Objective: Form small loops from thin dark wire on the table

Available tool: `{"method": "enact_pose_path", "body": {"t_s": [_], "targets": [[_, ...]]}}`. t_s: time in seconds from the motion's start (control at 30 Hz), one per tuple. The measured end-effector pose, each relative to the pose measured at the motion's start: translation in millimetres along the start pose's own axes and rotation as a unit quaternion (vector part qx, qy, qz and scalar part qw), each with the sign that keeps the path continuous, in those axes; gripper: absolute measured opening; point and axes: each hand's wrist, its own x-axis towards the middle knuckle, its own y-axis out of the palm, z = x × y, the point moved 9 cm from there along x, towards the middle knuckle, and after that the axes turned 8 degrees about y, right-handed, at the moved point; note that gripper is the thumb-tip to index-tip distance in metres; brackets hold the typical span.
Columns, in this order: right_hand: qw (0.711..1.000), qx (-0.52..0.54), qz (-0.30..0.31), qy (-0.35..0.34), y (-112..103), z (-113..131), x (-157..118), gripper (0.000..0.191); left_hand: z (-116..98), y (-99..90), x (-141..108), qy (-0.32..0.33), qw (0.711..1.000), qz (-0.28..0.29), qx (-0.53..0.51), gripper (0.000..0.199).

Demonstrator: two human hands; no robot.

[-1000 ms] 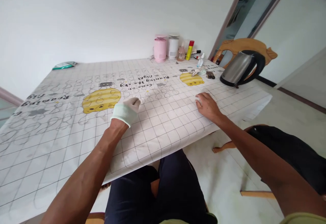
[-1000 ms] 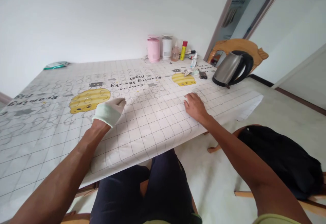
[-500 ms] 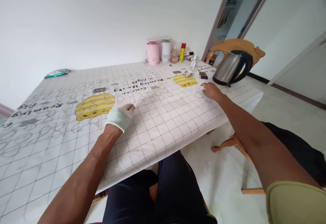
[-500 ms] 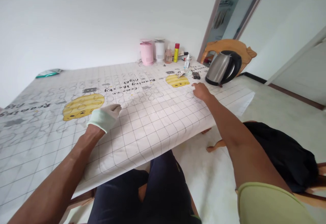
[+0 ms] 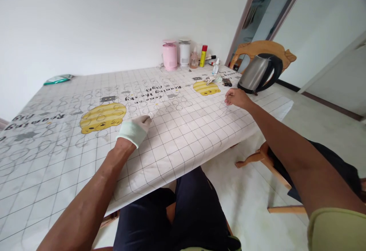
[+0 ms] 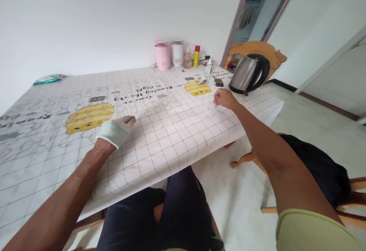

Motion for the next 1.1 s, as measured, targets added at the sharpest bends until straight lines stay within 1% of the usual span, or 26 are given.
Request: {"method": "enact_pose_path", "body": {"t_s": [0.1,0.23,0.3,0.43,0.47,0.57,0.63,0.7,0.8,0.87,0.93,1.0,1.03,1.1], "targets": [[0.996,0.065,0.054,0.006,8,20,-18,0.011,-5,3.1,0,0.006,1.0,0.001,-0.015,0.041],[0.988,0.125,0.081,-0.026,20,67,-46,0.017,-10,6.9,-1,0.01,0.999,-0.007,-0.053,0.039],[0.981,0.169,0.095,-0.029,29,89,-59,0.02,-14,7.3,-2,0.014,0.997,-0.016,-0.077,0.039],[0.958,0.239,0.154,-0.042,58,135,-85,0.028,-26,6.0,-6,0.045,0.989,-0.04,-0.135,0.041],[0.952,0.248,0.171,-0.048,67,147,-92,0.029,-29,6.9,-7,0.054,0.984,-0.041,-0.166,0.044],[0.932,0.272,0.229,-0.066,93,180,-114,0.033,-38,12.2,-7,0.093,0.957,-0.032,-0.274,0.061],[0.916,0.288,0.268,-0.076,111,200,-127,0.036,-40,14.4,-5,0.112,0.942,-0.033,-0.313,0.071],[0.903,0.302,0.294,-0.078,128,217,-138,0.038,-42,16.5,-4,0.135,0.926,-0.026,-0.351,0.078],[0.89,0.318,0.319,-0.077,149,236,-151,0.038,-43,19.5,-4,0.147,0.884,0.004,-0.444,0.078],[0.883,0.324,0.33,-0.08,159,246,-157,0.037,-41,18.8,-5,0.133,0.859,0.018,-0.495,0.067],[0.881,0.327,0.332,-0.081,166,252,-161,0.036,-39,14.4,-7,0.118,0.843,0.019,-0.524,0.051],[0.881,0.331,0.329,-0.078,169,254,-162,0.036,-38,7.9,-10,0.109,0.84,0.013,-0.532,0.039],[0.882,0.332,0.326,-0.077,170,253,-161,0.035,-37,4.8,-11,0.105,0.845,0.008,-0.525,0.036],[0.883,0.337,0.317,-0.077,169,252,-160,0.035,-32,-0.1,-12,0.084,0.87,-0.01,-0.485,0.033]]}}
